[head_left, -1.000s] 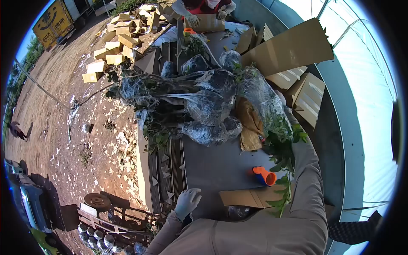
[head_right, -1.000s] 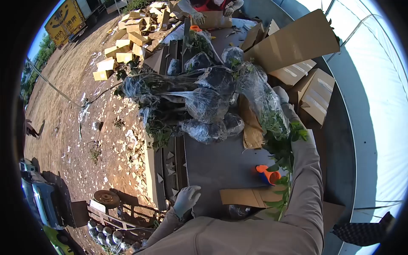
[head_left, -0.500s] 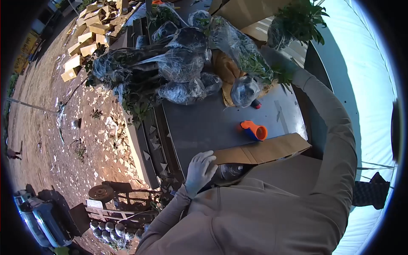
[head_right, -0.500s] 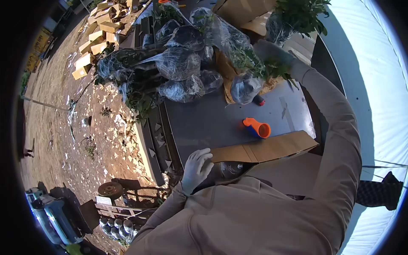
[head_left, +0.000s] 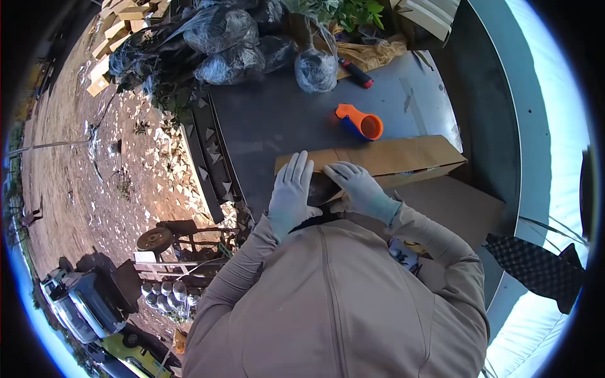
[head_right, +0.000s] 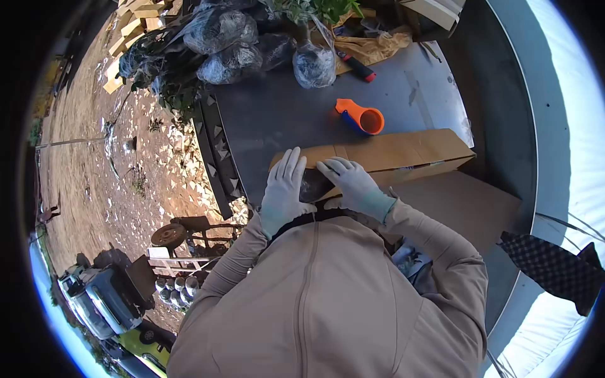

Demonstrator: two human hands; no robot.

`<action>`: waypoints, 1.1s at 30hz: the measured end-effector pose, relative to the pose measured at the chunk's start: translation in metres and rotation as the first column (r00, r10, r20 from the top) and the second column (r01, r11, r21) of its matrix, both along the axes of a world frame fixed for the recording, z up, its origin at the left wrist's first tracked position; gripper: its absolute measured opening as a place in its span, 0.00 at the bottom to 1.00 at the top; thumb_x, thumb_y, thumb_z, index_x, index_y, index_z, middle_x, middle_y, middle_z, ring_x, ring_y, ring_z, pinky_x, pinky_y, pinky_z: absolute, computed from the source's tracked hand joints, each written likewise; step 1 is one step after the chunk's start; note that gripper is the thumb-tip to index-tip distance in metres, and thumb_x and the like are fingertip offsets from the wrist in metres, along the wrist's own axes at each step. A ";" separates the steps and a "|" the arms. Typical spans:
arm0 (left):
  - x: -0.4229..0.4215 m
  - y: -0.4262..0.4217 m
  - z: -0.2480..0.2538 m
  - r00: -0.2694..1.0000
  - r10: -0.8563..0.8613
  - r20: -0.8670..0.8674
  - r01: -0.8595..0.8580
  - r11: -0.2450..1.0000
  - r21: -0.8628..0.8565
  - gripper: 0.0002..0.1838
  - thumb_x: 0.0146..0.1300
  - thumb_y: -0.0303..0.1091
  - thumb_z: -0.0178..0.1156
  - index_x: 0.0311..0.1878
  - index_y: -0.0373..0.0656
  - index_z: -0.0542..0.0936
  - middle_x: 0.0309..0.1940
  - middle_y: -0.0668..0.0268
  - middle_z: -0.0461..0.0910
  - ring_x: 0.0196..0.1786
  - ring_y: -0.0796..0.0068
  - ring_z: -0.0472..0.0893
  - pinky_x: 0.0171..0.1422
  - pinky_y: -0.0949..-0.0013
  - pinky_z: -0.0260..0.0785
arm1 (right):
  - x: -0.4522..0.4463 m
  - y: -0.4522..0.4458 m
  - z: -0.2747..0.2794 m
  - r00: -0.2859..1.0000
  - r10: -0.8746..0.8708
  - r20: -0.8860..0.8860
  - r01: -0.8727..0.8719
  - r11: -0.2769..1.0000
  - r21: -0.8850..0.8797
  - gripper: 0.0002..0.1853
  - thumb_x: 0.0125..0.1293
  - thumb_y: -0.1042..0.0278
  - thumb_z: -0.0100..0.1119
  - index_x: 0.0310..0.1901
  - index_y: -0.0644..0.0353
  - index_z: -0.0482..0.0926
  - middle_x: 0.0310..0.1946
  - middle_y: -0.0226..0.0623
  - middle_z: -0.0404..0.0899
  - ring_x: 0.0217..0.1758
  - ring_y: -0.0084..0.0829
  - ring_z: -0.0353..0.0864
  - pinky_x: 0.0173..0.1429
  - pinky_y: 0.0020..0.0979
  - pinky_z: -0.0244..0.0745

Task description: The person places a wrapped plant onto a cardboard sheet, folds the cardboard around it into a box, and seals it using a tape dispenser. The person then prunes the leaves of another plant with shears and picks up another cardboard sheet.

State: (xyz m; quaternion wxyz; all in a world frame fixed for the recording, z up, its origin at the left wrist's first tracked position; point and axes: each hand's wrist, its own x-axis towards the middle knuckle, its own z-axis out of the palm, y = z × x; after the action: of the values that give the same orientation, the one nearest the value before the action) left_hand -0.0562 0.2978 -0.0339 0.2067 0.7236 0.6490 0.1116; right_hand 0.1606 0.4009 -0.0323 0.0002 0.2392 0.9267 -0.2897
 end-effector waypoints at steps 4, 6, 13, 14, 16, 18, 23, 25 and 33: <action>0.003 -0.002 -0.004 1.000 0.009 0.002 -0.009 1.000 0.006 0.57 0.41 0.54 0.81 0.73 0.37 0.66 0.72 0.55 0.67 0.78 0.55 0.63 0.81 0.51 0.55 | -0.008 -0.028 -0.018 0.984 -0.163 -0.066 0.172 0.972 0.163 0.47 0.52 0.48 0.76 0.73 0.53 0.70 0.60 0.33 0.70 0.67 0.37 0.71 0.70 0.43 0.68; 0.004 -0.004 -0.009 1.000 -0.005 -0.008 0.005 1.000 0.029 0.53 0.44 0.52 0.79 0.71 0.37 0.68 0.70 0.56 0.70 0.75 0.56 0.66 0.80 0.52 0.56 | -0.005 -0.034 -0.027 0.980 -0.166 -0.108 0.185 0.963 0.197 0.46 0.52 0.48 0.76 0.72 0.54 0.71 0.58 0.32 0.69 0.65 0.34 0.71 0.68 0.42 0.69; 0.012 -0.009 -0.034 0.997 0.069 0.019 -0.072 0.975 0.210 0.37 0.47 0.43 0.76 0.62 0.40 0.78 0.62 0.61 0.78 0.67 0.61 0.75 0.71 0.54 0.64 | -0.004 -0.023 -0.053 0.967 -0.107 -0.231 0.149 0.974 0.170 0.39 0.50 0.53 0.76 0.66 0.52 0.78 0.53 0.28 0.73 0.58 0.34 0.75 0.62 0.41 0.72; 0.014 -0.010 -0.038 0.996 0.087 0.033 -0.093 0.970 0.225 0.35 0.47 0.42 0.76 0.60 0.41 0.79 0.60 0.62 0.79 0.65 0.61 0.76 0.69 0.54 0.65 | -0.004 -0.023 -0.054 0.970 -0.099 -0.224 0.138 0.976 0.168 0.38 0.50 0.54 0.76 0.66 0.52 0.79 0.52 0.28 0.74 0.56 0.34 0.75 0.61 0.41 0.73; 0.013 -0.004 -0.037 0.989 0.119 0.093 -0.134 0.977 0.168 0.31 0.45 0.40 0.76 0.56 0.43 0.81 0.58 0.64 0.81 0.63 0.61 0.78 0.67 0.53 0.66 | -0.011 -0.020 -0.043 0.976 -0.161 -0.149 0.178 0.978 0.105 0.34 0.50 0.55 0.76 0.62 0.49 0.81 0.50 0.29 0.75 0.55 0.35 0.75 0.61 0.41 0.73; 0.010 0.004 -0.035 0.978 0.150 0.147 -0.168 0.979 0.115 0.28 0.44 0.37 0.75 0.51 0.45 0.82 0.55 0.66 0.83 0.61 0.61 0.80 0.65 0.53 0.68 | -0.019 -0.012 -0.033 0.977 -0.198 -0.084 0.203 0.978 0.049 0.29 0.51 0.57 0.76 0.58 0.47 0.83 0.48 0.29 0.77 0.54 0.35 0.76 0.60 0.40 0.73; 0.009 0.012 -0.034 0.948 0.216 0.235 -0.234 0.971 0.050 0.18 0.44 0.33 0.73 0.42 0.46 0.83 0.49 0.69 0.85 0.57 0.63 0.81 0.63 0.55 0.68 | -0.034 0.006 -0.029 0.979 -0.201 0.023 0.202 0.975 -0.086 0.19 0.51 0.60 0.75 0.46 0.47 0.84 0.45 0.28 0.80 0.53 0.38 0.78 0.58 0.38 0.75; 0.004 0.019 -0.037 0.950 0.213 0.229 -0.224 0.974 0.022 0.17 0.46 0.33 0.72 0.41 0.47 0.83 0.47 0.70 0.84 0.55 0.61 0.80 0.63 0.55 0.68 | -0.040 0.017 -0.033 0.980 -0.189 0.064 0.195 0.973 -0.122 0.18 0.50 0.61 0.77 0.44 0.47 0.84 0.43 0.25 0.81 0.53 0.38 0.78 0.57 0.38 0.77; -0.008 0.018 -0.040 0.921 0.148 0.360 -0.195 0.976 0.099 0.18 0.44 0.38 0.78 0.40 0.47 0.86 0.49 0.72 0.84 0.55 0.61 0.80 0.63 0.55 0.67 | -0.042 0.016 -0.023 0.984 -0.158 0.087 0.163 0.985 -0.061 0.20 0.50 0.61 0.78 0.46 0.47 0.83 0.45 0.26 0.81 0.55 0.39 0.79 0.58 0.40 0.79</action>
State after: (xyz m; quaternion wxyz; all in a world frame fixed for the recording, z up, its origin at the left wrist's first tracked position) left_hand -0.0642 0.3162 -0.0740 0.2599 0.6446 0.6538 0.2993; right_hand 0.1187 0.4168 -0.0555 0.0229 0.3247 0.8933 -0.3099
